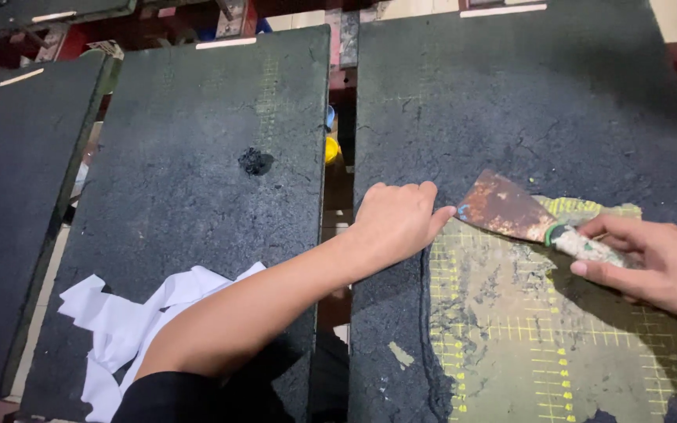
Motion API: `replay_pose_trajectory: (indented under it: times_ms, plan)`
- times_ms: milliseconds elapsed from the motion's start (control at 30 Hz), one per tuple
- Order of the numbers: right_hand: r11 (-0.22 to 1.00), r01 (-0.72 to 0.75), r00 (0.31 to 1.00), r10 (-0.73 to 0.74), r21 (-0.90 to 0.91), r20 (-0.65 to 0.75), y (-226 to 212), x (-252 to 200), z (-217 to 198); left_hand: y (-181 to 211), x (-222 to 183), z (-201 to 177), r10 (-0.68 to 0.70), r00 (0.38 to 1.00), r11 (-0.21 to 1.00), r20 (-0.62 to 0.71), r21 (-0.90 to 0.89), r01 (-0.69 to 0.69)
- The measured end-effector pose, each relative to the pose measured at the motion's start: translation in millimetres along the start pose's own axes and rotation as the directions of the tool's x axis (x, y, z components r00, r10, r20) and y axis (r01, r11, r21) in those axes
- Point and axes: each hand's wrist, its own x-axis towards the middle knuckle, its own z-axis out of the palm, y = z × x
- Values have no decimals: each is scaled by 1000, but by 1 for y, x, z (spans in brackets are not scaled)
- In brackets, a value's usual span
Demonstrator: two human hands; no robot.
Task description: Scraping a layer of material off a textured surface using a metal scraper
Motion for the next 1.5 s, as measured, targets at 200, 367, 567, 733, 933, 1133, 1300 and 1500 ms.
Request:
replay_pose_trajectory:
  times_ms: [200,367,567,733,933,1133,1300,1500]
  plan:
    - [791,-150,987,153,-593,-46,-35,-19,2,-3,1,3,21,999,999,37,-38,-20]
    - [645,-213,974,83,-734,-210,-70,-39,16,-5,1,12,48,998,999,-50,10,-48]
    - [623,-72,928,-244,-779,-281,-40,-21,32,3,-3,13,19,996,995,-91,101,-10]
    - [597,-65,910,-293,-800,-292,-40,-17,34,4,1,20,71,992,991,-106,119,-58]
    - [476,-100,812,-468,-874,-348,-39,-14,35,-1,9,9,95,993,995,67,35,-98]
    - [580,-108,910,-269,-807,-315,-57,-21,30,-7,8,14,202,979,971,11,130,-202]
    - [709,-70,961,-140,-702,-237,-66,-36,18,-4,11,3,153,977,983,150,80,-166]
    - [663,17,975,-177,-748,-135,-53,-31,16,-6,10,-6,118,970,992,213,11,-124]
